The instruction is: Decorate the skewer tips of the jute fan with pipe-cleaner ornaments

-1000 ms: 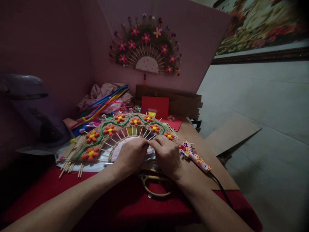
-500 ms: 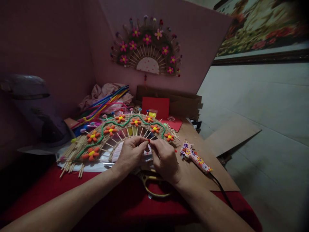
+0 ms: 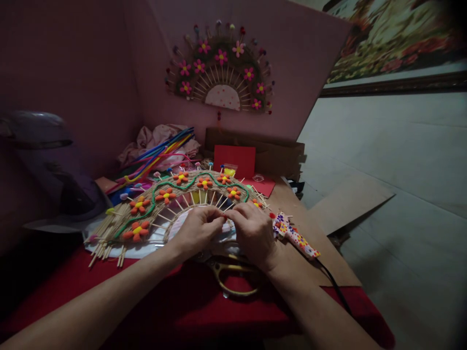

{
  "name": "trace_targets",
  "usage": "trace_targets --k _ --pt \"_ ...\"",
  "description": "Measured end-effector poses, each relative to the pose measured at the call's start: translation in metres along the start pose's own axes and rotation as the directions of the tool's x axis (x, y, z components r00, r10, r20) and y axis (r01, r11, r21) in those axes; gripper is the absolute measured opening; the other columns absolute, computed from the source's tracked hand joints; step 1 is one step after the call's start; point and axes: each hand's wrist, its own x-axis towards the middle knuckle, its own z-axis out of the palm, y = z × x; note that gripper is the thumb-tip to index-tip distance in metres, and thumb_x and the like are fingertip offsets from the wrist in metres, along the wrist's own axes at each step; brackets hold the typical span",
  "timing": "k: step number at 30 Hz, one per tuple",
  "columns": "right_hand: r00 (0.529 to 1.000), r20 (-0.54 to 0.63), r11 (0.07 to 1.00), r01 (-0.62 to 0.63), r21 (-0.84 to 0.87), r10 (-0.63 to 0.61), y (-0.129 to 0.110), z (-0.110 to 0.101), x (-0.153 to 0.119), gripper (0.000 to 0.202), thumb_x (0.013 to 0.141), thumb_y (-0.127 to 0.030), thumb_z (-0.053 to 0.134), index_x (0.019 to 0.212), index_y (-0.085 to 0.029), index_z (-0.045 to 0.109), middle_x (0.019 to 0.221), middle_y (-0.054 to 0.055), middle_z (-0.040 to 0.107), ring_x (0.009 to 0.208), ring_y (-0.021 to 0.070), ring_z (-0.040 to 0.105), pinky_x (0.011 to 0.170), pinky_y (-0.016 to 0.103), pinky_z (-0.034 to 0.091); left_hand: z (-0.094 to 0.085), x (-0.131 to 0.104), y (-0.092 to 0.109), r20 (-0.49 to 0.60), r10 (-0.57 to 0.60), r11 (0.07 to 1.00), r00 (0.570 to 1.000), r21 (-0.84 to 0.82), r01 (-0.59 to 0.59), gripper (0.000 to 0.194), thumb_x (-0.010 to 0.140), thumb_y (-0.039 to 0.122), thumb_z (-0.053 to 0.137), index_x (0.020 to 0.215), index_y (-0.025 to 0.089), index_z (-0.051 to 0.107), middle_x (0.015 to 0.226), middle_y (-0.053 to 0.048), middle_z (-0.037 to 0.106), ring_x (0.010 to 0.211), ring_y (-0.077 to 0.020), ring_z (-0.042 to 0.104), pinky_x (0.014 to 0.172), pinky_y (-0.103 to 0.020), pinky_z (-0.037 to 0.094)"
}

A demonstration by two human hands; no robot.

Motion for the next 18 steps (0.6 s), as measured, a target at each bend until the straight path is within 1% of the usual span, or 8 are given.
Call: trace_targets --k 2,4,6,8,10,12,15,18 --pt "0.997 0.018 0.99 -0.071 0.118 0.069 -0.001 0.0 -0.001 0.017 0.088 -0.02 0.046 0.087 -0.017 0.062 0.078 0.005 0.06 0.077 0.0172 0.051 0.069 0.028 0.039 0.0 0.0 0.001 0.022 -0.089 0.982 0.996 -0.167 0.091 0.017 0.073 0.026 0.054 0.063 0.014 0.059 0.05 0.004 0.05 0.042 -0.0065 0.041 0.041 -0.019 0.032" --pt "0.991 0.035 0.968 -0.137 0.211 0.132 -0.003 0.002 -0.003 0.015 0.087 -0.018 0.045 0.086 -0.016 0.06 0.078 0.006 0.059 0.077 0.0177 0.052 0.07 0.029 0.04 0.001 -0.001 0.001 0.002 -0.14 0.945 0.99 -0.297 0.134 0.017 0.072 0.03 0.055 0.067 0.014 0.059 0.05 0.005 0.049 0.039 -0.006 0.039 0.037 -0.018 0.03" --pt "0.988 0.046 0.953 -0.154 0.262 0.147 -0.006 0.006 -0.005 0.015 0.087 -0.015 0.043 0.083 -0.016 0.058 0.076 0.005 0.059 0.075 0.0175 0.052 0.069 0.029 0.041 0.003 -0.002 0.0 -0.055 -0.163 0.925 0.985 -0.356 0.133 0.018 0.072 0.032 0.056 0.07 0.014 0.06 0.051 0.005 0.05 0.039 -0.0065 0.041 0.037 -0.018 0.032" --pt "0.99 0.052 0.948 -0.138 0.288 0.128 -0.009 0.01 -0.007 0.016 0.086 -0.014 0.041 0.083 -0.016 0.056 0.075 0.005 0.058 0.073 0.0174 0.052 0.067 0.029 0.041 0.006 -0.003 -0.002 -0.109 -0.164 0.925 0.98 -0.362 0.115 0.019 0.073 0.032 0.057 0.071 0.014 0.06 0.053 0.004 0.052 0.041 -0.0068 0.043 0.038 -0.018 0.033" --pt "0.991 0.052 0.948 -0.137 0.288 0.127 -0.01 0.014 -0.009 0.016 0.087 -0.014 0.04 0.084 -0.016 0.056 0.075 0.005 0.058 0.073 0.0173 0.053 0.067 0.029 0.041 0.008 -0.002 -0.005 -0.141 -0.129 0.943 0.982 -0.323 0.078 0.019 0.075 0.032 0.056 0.072 0.014 0.062 0.056 0.003 0.055 0.041 -0.007 0.044 0.039 -0.018 0.034" --pt "0.987 0.061 0.954 -0.161 0.251 0.151 -0.01 0.014 -0.009 0.017 0.088 -0.015 0.041 0.085 -0.016 0.057 0.076 0.005 0.059 0.074 0.0173 0.053 0.067 0.028 0.041 0.008 -0.001 -0.008 -0.155 -0.069 0.969 0.985 -0.244 0.03 0.02 0.076 0.031 0.055 0.074 0.014 0.064 0.057 0.002 0.057 0.043 -0.0075 0.046 0.041 -0.019 0.036" --pt "0.984 0.088 0.98 -0.162 0.112 0.153 -0.007 0.008 -0.006 0.013 0.086 -0.018 0.047 0.088 -0.017 0.06 0.078 0.006 0.059 0.077 0.0188 0.052 0.066 0.028 0.038 0.004 0.001 -0.01 -0.175 0.013 0.997 0.985 -0.074 -0.026 0.018 0.078 0.027 0.054 0.076 0.014 0.066 0.061 0.0 0.061 0.05 -0.0092 0.051 0.047 -0.02 0.04" --pt "0.992 0.093 0.996 -0.089 -0.025 0.091 -0.004 0.003 -0.002 0.012 0.084 -0.02 0.051 0.087 -0.018 0.063 0.079 0.006 0.06 0.078 0.0194 0.051 0.065 0.028 0.036 0.0 0.0 -0.008 -0.159 0.121 0.988 0.98 0.115 -0.104 0.016 0.078 0.02 0.053 0.079 0.015 0.067 0.069 -0.002 0.066 0.062 -0.0122 0.058 0.055 -0.021 0.043"
